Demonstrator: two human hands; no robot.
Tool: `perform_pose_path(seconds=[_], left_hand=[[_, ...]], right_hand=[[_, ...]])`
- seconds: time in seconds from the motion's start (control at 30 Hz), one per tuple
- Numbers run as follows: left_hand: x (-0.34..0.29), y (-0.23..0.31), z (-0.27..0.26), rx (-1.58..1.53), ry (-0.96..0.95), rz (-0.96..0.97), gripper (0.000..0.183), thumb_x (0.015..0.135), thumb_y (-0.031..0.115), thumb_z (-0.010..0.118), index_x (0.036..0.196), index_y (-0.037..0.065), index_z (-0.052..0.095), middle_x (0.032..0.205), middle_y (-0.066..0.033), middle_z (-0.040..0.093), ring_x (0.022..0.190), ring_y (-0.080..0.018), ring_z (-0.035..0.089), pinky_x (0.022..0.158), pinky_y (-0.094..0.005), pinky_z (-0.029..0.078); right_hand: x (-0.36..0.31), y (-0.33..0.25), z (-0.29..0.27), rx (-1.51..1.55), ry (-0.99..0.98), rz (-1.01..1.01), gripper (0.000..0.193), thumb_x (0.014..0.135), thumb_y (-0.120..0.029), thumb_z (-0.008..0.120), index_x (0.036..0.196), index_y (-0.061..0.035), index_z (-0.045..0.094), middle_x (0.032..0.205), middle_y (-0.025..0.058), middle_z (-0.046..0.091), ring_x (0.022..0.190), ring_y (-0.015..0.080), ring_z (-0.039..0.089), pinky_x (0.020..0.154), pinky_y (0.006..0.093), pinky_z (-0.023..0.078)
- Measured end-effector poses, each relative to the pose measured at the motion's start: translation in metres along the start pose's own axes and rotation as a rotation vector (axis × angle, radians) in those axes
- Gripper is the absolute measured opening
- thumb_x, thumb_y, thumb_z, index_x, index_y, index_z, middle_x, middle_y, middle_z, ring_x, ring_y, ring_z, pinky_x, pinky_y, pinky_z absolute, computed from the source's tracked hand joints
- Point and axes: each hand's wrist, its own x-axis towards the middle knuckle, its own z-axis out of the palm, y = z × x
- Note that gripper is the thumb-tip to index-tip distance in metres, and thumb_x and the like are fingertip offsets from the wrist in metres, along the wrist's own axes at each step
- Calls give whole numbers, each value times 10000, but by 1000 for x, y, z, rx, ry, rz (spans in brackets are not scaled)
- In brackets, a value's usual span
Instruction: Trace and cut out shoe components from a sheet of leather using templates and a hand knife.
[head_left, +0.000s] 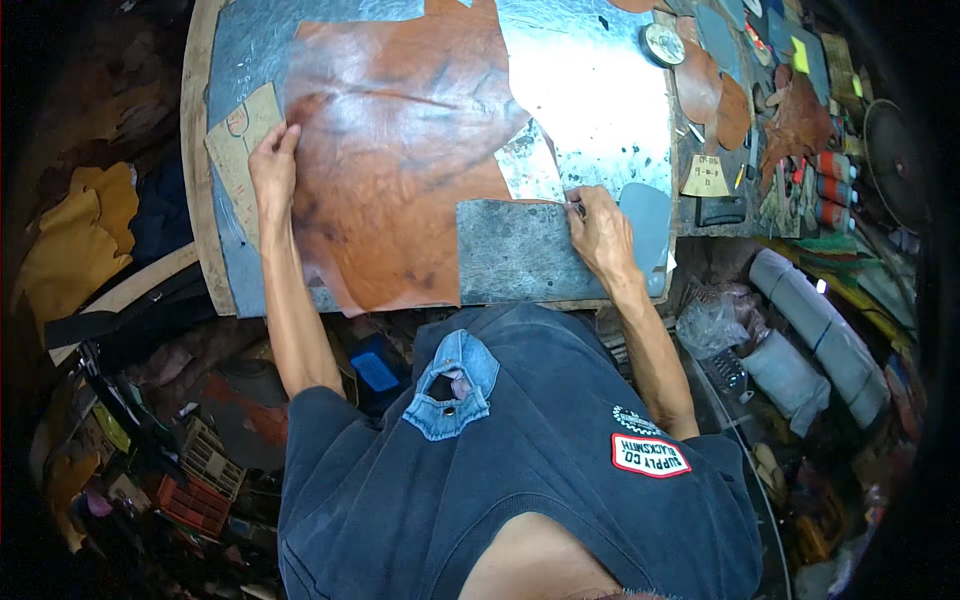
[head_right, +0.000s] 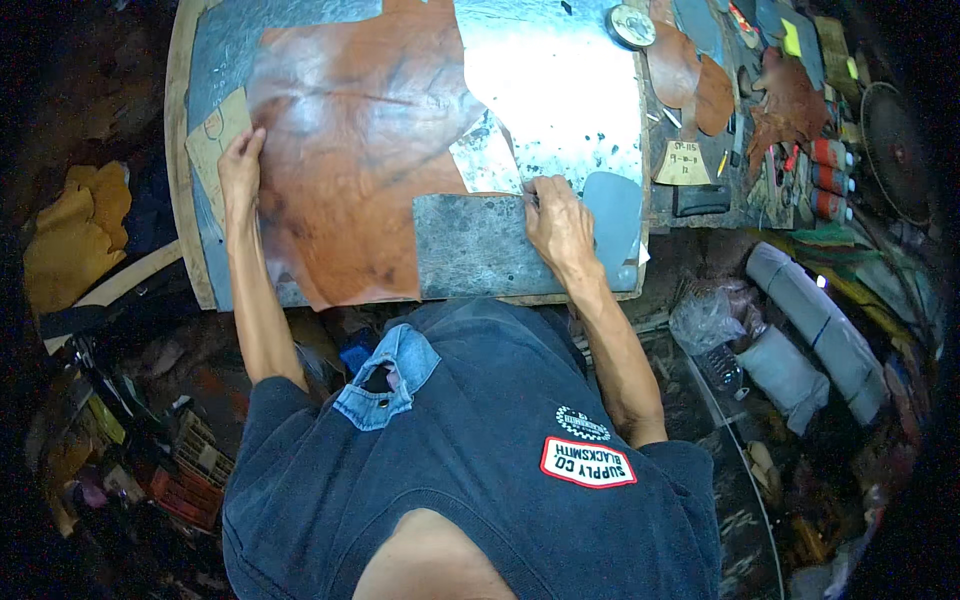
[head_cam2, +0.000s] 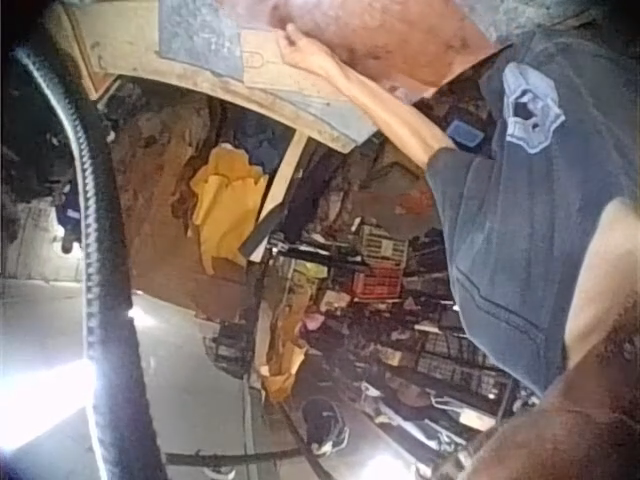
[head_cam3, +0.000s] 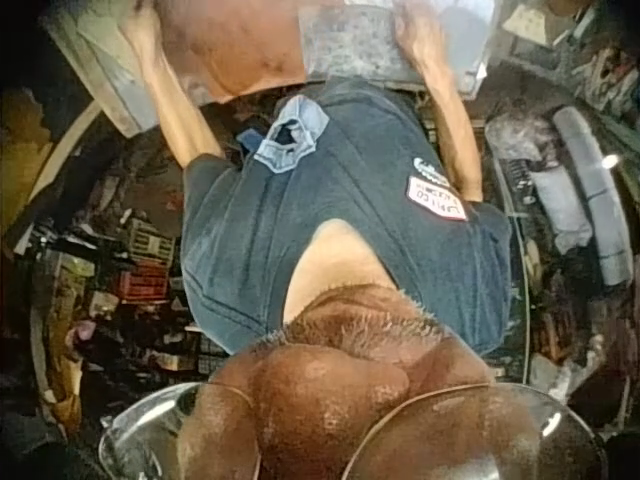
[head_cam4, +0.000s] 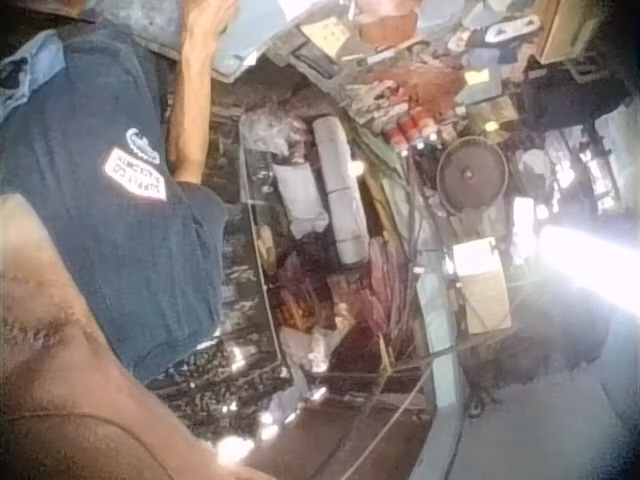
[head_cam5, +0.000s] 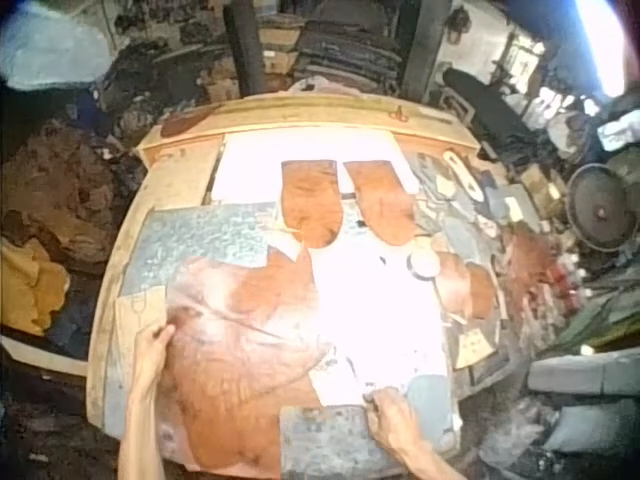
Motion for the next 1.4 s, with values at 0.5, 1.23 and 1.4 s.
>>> perform_pose_path(seconds=[0.5,1.23,1.4], left_hand=[[-69,42,90,185,-271,959,256,798,172,711,989,11,651,1039,-175,653,1012,-338,611,872,-400,485],[-134,38,141,383,-484,940,412,828,311,713,1160,73,667,1359,-98,555,1361,-346,369,1111,-531,252],[-135,38,143,380,-477,905,399,833,293,709,1169,81,671,1352,-102,563,1362,-337,374,1117,-524,245]], right_hand=[[-5,-13,14,22,20,48,343,873,-176,655,1213,-147,632,834,126,593,745,315,622,677,433,523],[-4,-2,13,44,16,-35,345,880,-159,641,1225,-181,643,811,118,570,669,283,607,601,408,520],[-3,-5,14,24,40,-40,345,875,-158,647,1219,-179,650,789,117,556,652,276,604,577,402,518]])
